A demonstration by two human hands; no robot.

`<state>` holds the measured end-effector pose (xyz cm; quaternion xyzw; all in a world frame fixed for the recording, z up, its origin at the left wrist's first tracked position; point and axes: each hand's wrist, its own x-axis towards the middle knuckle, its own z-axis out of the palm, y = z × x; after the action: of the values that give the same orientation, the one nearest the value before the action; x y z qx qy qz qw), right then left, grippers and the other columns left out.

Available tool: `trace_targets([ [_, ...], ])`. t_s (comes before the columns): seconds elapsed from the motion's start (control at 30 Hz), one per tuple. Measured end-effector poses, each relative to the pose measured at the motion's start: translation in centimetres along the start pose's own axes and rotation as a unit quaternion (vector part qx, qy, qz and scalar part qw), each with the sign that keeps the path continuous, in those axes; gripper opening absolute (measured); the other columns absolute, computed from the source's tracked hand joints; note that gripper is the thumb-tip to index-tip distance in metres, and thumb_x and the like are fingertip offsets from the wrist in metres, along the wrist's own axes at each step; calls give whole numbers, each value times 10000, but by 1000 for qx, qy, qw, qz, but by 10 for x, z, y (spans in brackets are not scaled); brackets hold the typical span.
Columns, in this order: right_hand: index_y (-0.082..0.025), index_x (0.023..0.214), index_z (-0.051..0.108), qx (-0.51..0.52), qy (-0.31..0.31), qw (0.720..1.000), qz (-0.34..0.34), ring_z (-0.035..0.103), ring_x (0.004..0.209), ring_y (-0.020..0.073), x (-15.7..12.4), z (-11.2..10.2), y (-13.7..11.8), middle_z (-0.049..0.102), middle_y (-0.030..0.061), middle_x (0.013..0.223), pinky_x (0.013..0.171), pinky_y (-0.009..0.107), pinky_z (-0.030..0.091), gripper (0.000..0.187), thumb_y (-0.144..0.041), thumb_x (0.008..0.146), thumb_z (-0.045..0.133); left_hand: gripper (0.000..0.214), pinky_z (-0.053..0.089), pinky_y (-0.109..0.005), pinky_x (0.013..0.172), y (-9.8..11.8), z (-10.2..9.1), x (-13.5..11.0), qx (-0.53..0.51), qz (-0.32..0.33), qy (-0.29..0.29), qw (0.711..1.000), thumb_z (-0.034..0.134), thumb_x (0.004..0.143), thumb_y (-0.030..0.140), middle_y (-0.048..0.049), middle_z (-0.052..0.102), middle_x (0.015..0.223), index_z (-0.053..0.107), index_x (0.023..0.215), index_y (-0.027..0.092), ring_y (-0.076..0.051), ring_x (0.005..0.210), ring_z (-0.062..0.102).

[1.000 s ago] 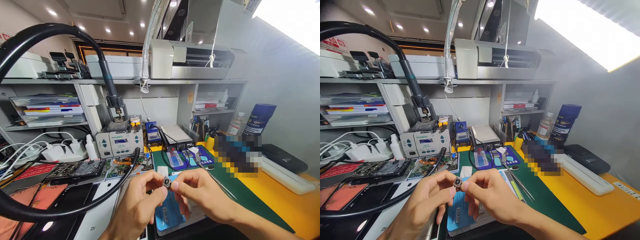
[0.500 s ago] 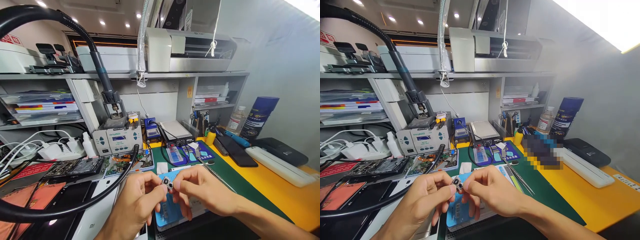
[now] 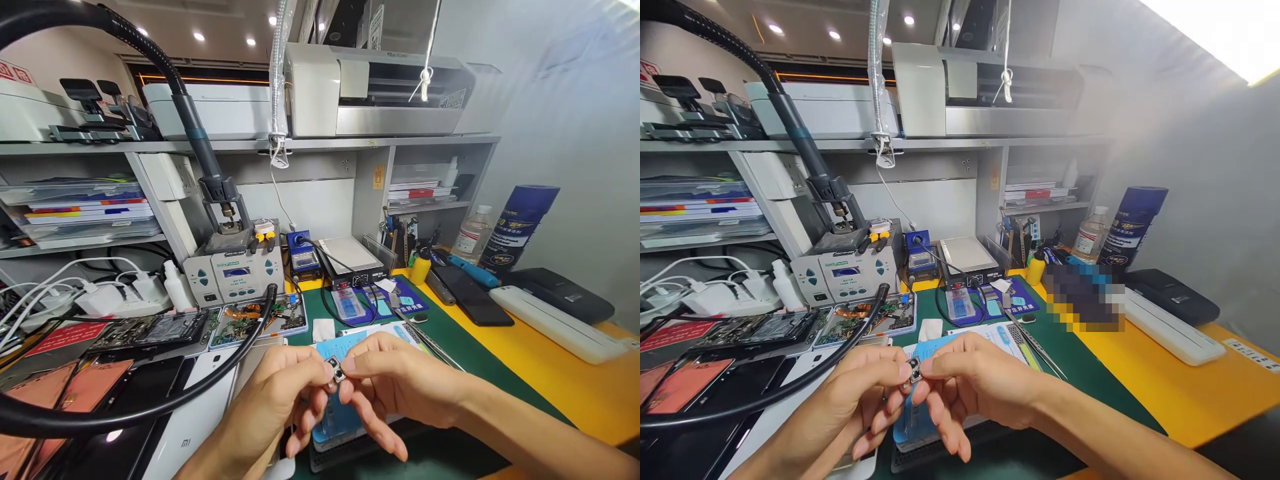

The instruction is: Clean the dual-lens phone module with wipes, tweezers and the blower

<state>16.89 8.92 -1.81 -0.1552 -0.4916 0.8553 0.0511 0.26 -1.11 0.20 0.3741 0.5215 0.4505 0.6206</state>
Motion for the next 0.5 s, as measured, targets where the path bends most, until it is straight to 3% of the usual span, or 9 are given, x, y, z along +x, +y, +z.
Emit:
trace_targets([
  [0.3,-52,787,724,63,-18,998,25,643,368,146,2,-2,1,615,2,510,321,195,508,289,-308,865,618,203,212,-135,290,-4,2,2,-121,-53,-15,991,563,797,254,27,465,586,619,642,137,-61,428,303],
  [0.5,-82,782,715,92,-12,995,43,568,309,100,3,0,0,577,-37,503,294,181,479,236,-280,870,621,247,240,-117,267,-3,2,5,-176,-84,-22,981,553,806,258,31,453,565,659,643,105,-52,408,306],
])
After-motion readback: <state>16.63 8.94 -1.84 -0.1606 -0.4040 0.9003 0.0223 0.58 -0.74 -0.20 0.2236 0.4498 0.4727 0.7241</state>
